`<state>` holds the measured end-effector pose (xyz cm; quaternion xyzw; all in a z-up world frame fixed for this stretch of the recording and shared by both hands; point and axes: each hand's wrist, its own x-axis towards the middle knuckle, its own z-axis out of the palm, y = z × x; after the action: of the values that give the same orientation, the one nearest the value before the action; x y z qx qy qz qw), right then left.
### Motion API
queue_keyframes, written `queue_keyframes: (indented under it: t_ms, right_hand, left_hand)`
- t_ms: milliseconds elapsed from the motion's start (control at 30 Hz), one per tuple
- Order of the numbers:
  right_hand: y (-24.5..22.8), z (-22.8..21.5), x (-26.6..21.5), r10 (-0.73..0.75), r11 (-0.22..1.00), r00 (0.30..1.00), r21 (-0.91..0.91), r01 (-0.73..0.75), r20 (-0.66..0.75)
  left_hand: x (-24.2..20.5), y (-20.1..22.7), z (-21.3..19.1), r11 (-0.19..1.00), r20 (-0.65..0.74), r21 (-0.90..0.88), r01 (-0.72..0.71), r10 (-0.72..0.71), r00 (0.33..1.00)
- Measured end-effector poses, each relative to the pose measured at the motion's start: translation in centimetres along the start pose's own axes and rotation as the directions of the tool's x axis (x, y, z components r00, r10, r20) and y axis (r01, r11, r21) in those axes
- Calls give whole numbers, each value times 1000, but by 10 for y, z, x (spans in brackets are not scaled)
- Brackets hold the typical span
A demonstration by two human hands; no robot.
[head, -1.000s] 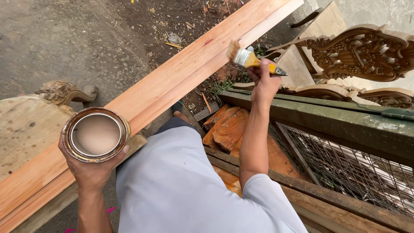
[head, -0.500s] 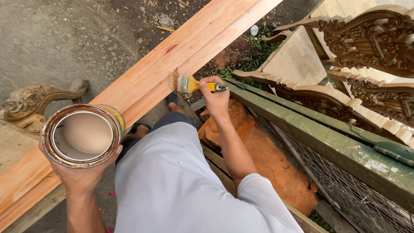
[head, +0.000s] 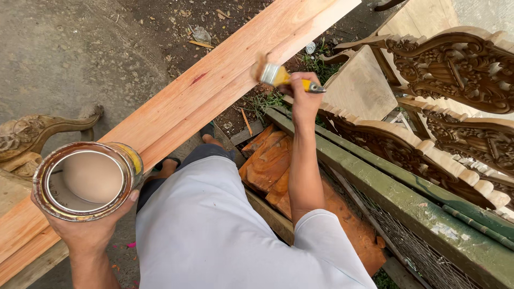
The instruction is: The person applies a wood stain to a long plank using a brush. They repeatedly dip the brush into a can of stain and spread it along the length of the plank, covering the surface evenly.
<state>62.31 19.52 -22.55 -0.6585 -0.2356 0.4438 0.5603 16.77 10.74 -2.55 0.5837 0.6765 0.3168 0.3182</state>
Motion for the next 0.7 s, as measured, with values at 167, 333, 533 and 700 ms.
queue_keyframes:
  t_ms: [167, 333, 533, 700]
  right_hand:
    - [-10, -29, 45, -17, 997, 997, 80, 23, -77]
    - [-38, -87, 165, -206, 969, 944, 82, 233, -256]
    - [-37, -105, 208, -265, 935, 897, 133, 328, -354]
    - [-40, -106, 208, -422, 904, 845, -86, 418, -328]
  left_hand:
    - [1, 4, 0, 996, -4, 78, -41, 42, 999]
    - [-1, 11, 4, 1000, -21, -28, 4, -5, 1000]
    - [-8, 7, 0, 999, -40, 32, 3, -2, 999]
    - [-13, -2, -5, 1000, -57, 25, 3, -2, 998]
